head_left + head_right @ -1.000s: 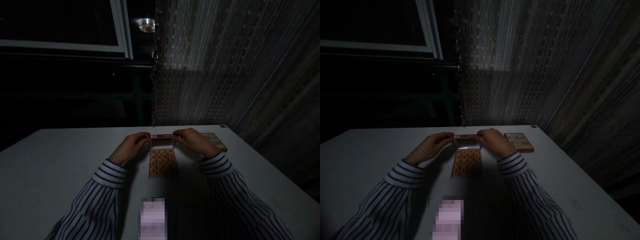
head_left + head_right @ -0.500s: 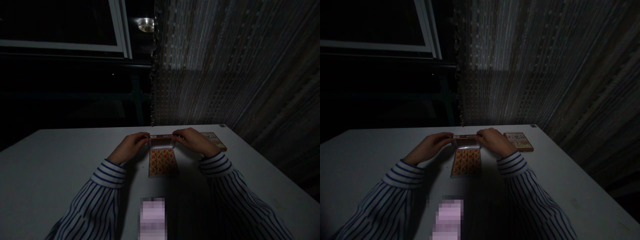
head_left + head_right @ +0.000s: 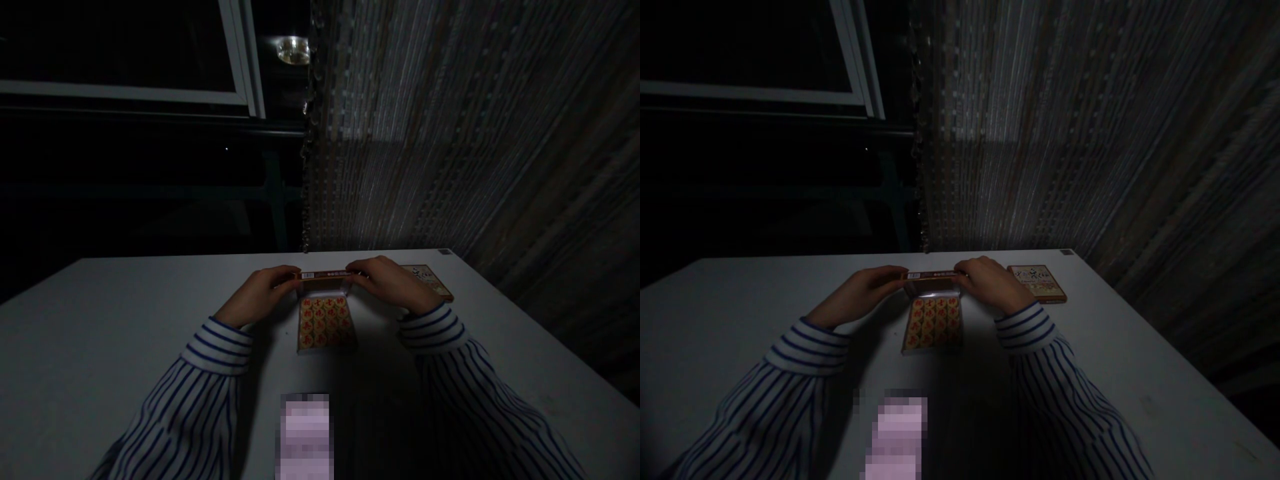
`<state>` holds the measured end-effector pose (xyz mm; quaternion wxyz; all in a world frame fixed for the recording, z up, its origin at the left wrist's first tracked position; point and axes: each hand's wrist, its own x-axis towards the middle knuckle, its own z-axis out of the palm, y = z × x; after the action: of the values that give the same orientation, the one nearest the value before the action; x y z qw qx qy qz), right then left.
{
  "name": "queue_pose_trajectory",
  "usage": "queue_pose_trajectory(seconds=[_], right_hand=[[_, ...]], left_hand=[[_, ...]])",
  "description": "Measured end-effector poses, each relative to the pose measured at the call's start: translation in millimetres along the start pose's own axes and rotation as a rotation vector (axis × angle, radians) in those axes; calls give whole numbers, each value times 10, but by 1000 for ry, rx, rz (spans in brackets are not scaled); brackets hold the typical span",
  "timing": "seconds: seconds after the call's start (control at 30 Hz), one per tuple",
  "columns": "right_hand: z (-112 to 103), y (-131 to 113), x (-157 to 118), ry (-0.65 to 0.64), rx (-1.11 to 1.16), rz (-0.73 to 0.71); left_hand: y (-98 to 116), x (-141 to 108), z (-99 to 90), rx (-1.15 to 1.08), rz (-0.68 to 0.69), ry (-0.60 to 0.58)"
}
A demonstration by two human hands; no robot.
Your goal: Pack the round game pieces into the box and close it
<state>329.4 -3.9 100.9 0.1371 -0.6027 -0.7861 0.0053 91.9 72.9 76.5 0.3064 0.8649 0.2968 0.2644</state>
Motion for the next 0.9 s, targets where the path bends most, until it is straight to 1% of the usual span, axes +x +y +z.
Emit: queue_pose_trajectory(seconds=[0.23, 0.43, 0.73, 0.9], right_hand=[[-7, 2, -16, -1, -2, -14], [-19, -12, -21, -29, 12, 20], [-7, -4, -33, -13, 5, -24], [-12, -6, -50, -9, -8, -24]], left_hand=[[1, -1, -9, 12, 1, -16], [15, -8, -25, 39, 16, -26], [18, -17, -23, 62, 19, -37], [29, -14, -28, 68, 22, -47]])
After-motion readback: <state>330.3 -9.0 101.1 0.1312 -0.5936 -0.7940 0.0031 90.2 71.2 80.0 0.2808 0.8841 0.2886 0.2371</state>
